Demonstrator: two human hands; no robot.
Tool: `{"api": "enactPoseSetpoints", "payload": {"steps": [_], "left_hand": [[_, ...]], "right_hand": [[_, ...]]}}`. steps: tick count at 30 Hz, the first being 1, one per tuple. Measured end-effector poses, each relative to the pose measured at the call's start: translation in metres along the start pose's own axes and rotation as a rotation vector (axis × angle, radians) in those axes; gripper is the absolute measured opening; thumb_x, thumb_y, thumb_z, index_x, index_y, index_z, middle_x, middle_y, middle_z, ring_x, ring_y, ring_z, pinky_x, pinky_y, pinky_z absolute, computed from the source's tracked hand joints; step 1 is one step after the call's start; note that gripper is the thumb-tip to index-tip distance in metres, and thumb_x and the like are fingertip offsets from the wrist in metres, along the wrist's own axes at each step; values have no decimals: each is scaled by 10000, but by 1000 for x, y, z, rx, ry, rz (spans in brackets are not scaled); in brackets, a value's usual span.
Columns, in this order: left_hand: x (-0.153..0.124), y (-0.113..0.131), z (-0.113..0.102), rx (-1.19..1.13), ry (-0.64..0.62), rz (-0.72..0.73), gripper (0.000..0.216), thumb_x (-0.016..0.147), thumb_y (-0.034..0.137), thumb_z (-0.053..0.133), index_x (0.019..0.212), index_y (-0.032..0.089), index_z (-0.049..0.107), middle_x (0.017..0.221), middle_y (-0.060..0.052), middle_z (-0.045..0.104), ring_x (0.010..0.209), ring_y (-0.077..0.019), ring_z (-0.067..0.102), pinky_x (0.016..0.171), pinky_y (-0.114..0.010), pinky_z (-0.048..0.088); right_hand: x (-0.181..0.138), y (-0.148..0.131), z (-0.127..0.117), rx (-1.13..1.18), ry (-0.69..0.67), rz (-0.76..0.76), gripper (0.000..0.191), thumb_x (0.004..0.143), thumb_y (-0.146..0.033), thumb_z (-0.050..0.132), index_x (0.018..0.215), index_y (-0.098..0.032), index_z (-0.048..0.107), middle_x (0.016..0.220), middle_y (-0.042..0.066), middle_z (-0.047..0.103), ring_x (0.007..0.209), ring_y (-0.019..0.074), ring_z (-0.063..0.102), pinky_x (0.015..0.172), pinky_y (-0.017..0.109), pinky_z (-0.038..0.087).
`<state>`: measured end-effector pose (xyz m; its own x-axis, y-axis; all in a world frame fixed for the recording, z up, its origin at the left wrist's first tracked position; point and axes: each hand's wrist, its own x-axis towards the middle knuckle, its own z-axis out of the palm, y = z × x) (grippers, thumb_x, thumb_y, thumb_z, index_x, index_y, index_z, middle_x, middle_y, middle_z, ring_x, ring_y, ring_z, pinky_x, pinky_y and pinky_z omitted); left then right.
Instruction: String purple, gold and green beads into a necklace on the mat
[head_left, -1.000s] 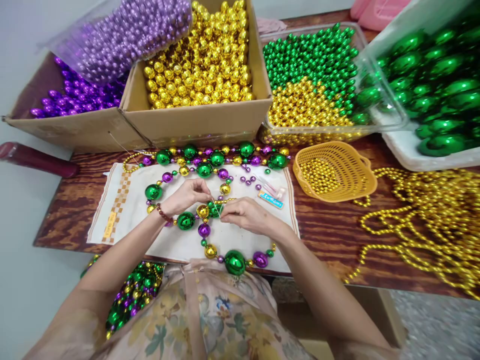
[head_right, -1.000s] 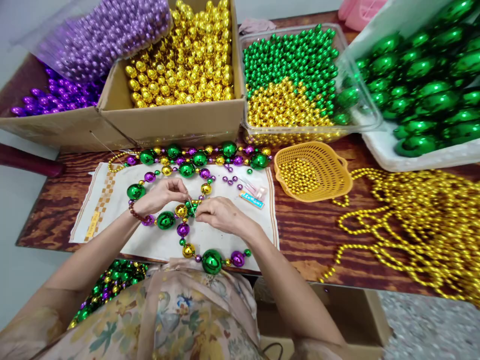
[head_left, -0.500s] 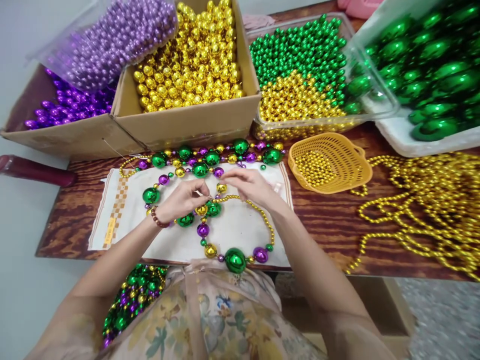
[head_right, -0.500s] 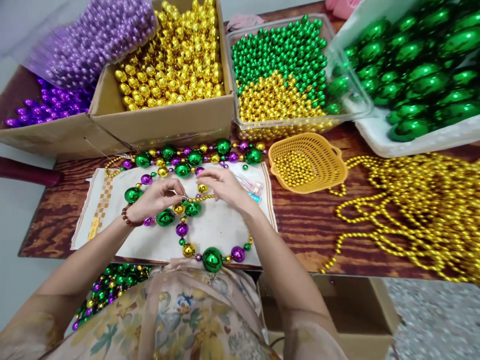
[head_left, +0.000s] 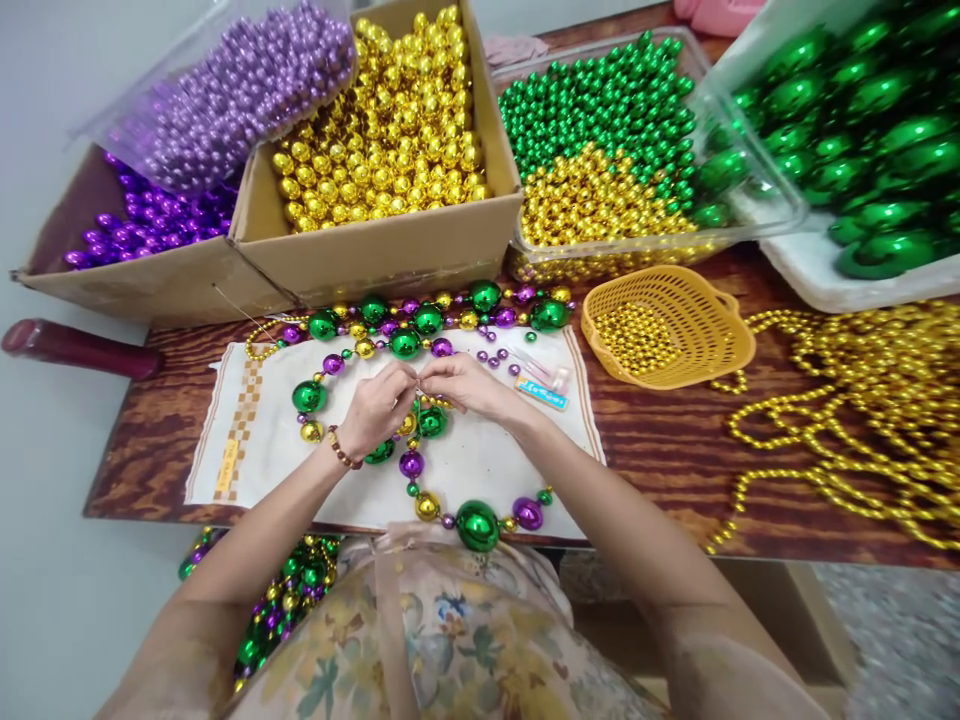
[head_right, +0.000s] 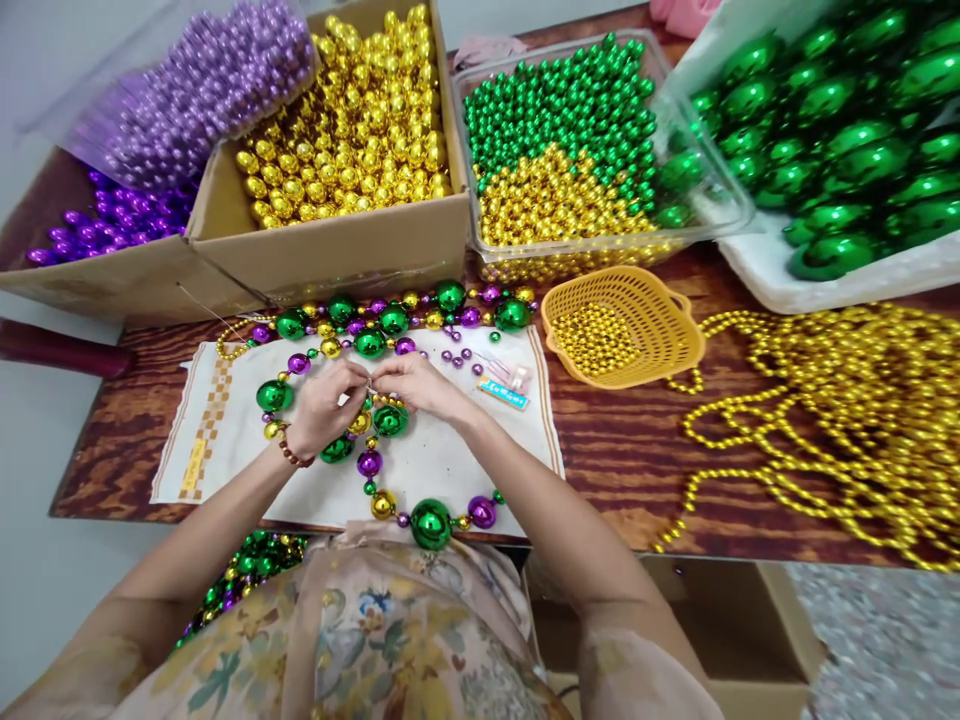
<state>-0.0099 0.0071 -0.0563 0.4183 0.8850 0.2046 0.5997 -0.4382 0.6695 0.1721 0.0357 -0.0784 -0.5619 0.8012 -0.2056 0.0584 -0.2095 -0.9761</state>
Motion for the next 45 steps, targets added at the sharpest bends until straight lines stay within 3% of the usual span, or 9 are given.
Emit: {"api": "enactPoseSetpoints", "payload": {"steps": [6,8,12,16,22,32,37,40,45], "left_hand": [[-5,-3,3,-132,159,13,109,863,180,589,760,212,585,854,-67,682,827,-174,622,751,-300,474],[-6,-4,3,-206,178,-10,97,872,201,606,775,204,605,855,-64,684,806,-165,628,720,-288,483],[-11,-1,5,-504,148,-164,145,877,324,658,832,188,634,938,-70,678,778,-158,653,710,-295,527],[-15,6,7,-758,175,-259,220,843,376,719,810,188,608,916,-58,698,989,-205,683,948,-381,520],[-13,10,9,-924,168,-428,318,778,428,777,779,188,569,620,34,656,632,-122,668,1014,-412,500],[-9,-5,-12,-819,40,-654,334,690,395,800,736,156,570,506,48,592,436,-89,563,599,-264,532],[-3,3,4,-907,96,-737,418,627,441,833,756,161,551,537,37,607,445,-101,579,446,-195,423],[0,8,10,-931,81,-711,387,622,394,836,750,165,552,536,49,590,452,-98,569,466,-208,442],[1,7,7,-967,85,-714,349,606,315,833,711,167,534,545,54,591,449,-88,555,481,-212,458]], "right_hand": [[-17,0,-20,-359,438,-74,87,764,-227,594,759,-205,678,723,4,663,681,155,597,587,247,407],[-27,0,-30,-171,489,-59,54,762,-249,598,756,-206,630,811,30,682,762,187,644,618,269,449],[-35,2,-33,519,303,-86,113,783,-297,574,795,-221,491,984,66,688,905,217,667,739,348,532],[-29,11,-21,696,284,-29,200,798,-328,587,783,-239,410,657,-20,515,666,168,579,650,312,498],[-31,16,-11,587,270,-20,269,745,-326,693,780,-227,445,565,-92,343,499,94,385,519,233,342],[-51,16,-21,24,313,-78,179,879,-381,527,818,-218,486,538,-80,394,472,100,375,498,242,310],[-31,-4,-8,-449,272,-274,174,932,-297,489,1019,-195,600,912,55,657,837,198,612,754,327,465],[-15,-13,4,-628,105,-488,310,861,-172,537,1157,-215,621,1297,106,589,1212,272,520,1020,448,408],[14,-25,12,-652,-91,-599,163,867,-123,541,863,-204,682,1027,56,692,1030,225,593,958,388,437]]}}
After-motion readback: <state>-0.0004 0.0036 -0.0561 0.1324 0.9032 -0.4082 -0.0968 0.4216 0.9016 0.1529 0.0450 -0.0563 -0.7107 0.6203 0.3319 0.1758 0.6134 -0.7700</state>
